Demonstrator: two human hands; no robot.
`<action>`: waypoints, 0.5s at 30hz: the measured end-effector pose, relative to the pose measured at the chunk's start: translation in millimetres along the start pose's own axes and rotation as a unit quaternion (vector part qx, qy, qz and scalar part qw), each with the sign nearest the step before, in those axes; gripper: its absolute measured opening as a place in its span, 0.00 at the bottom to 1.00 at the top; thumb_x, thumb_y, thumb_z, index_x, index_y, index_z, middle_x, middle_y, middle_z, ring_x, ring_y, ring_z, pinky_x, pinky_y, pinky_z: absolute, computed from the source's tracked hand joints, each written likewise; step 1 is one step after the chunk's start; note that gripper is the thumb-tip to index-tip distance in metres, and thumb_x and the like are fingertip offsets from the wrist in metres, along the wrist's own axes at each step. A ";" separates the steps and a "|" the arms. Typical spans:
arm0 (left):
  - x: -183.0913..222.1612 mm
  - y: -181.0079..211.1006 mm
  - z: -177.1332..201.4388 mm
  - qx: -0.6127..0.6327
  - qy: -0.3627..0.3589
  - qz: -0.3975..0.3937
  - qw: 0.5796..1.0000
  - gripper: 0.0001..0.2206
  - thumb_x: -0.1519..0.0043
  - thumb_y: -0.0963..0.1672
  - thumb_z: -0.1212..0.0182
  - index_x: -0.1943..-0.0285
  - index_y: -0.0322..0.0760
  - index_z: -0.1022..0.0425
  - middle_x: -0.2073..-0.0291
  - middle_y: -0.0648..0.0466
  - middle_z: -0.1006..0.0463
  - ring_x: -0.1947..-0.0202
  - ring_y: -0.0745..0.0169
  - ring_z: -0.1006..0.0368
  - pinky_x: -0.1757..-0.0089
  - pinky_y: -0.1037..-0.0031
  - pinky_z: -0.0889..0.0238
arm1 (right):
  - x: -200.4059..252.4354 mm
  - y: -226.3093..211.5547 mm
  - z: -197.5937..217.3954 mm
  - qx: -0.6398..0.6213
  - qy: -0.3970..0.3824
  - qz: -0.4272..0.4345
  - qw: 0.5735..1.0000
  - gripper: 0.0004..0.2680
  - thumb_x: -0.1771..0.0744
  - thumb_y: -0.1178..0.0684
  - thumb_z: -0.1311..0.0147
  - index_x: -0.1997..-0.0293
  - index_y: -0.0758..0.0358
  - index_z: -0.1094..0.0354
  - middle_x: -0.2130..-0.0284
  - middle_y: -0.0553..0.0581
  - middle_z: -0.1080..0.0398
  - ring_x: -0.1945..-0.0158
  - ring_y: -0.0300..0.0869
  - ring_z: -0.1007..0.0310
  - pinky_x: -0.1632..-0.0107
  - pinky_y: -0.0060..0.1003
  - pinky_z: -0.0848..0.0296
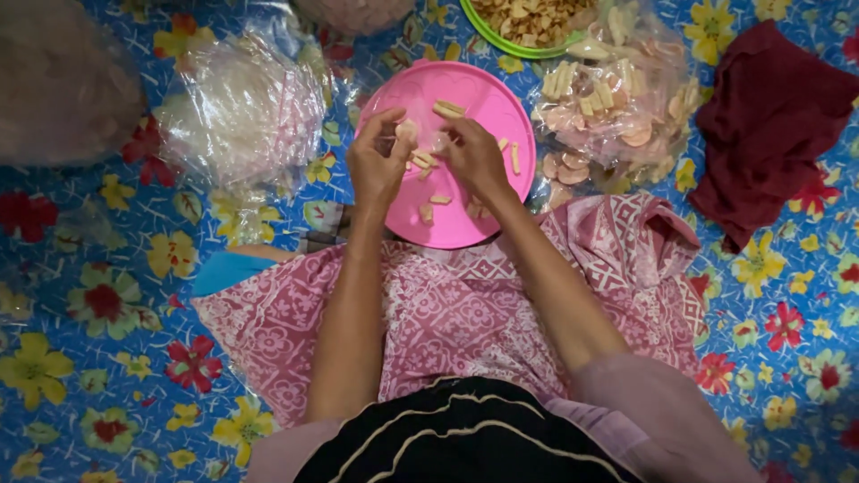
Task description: Arranging small food pieces on a pink plate while sitting on the floor
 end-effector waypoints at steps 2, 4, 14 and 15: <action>1.9 -1.2 -6.4 0.000 -0.014 0.008 1.000 0.16 0.49 0.34 0.39 0.52 0.39 0.26 0.72 0.48 0.24 0.76 0.59 0.24 0.74 0.76 0.28 | 16.0 7.3 15.0 -0.068 0.017 -0.054 0.996 0.10 0.39 0.58 0.41 0.57 0.56 0.32 0.67 0.57 0.30 0.60 0.49 0.28 0.58 0.37 0.29; 4.4 -2.7 -13.0 0.000 -0.030 0.015 0.999 0.16 0.49 0.34 0.40 0.53 0.39 0.26 0.73 0.48 0.24 0.76 0.58 0.24 0.74 0.75 0.28 | 33.6 17.1 27.0 -0.135 0.034 -0.107 0.984 0.11 0.39 0.60 0.42 0.54 0.59 0.33 0.65 0.62 0.29 0.59 0.52 0.28 0.55 0.41 0.29; 36.0 -7.6 -67.0 -0.076 -0.211 0.036 0.974 0.17 0.51 0.34 0.40 0.56 0.44 0.24 0.74 0.51 0.23 0.79 0.62 0.25 0.75 0.77 0.30 | 98.5 57.7 35.4 -0.328 0.091 -0.266 0.902 0.10 0.38 0.60 0.44 0.53 0.61 0.33 0.68 0.55 0.31 0.66 0.37 0.29 0.67 0.27 0.29; 38.7 -6.7 -69.9 -0.093 -0.226 0.030 0.969 0.17 0.52 0.34 0.39 0.55 0.44 0.24 0.74 0.51 0.23 0.78 0.61 0.25 0.74 0.76 0.30 | 100.0 56.3 35.2 -0.339 0.091 -0.269 0.897 0.11 0.38 0.60 0.44 0.53 0.61 0.33 0.68 0.55 0.32 0.67 0.38 0.29 0.69 0.27 0.28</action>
Point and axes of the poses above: each hand's wrist, its own x-axis away from the middle knuckle, its own z-axis out of the back of the hand, y = z × x, the point moved 10 cm from there along -x, towards the middle knuckle
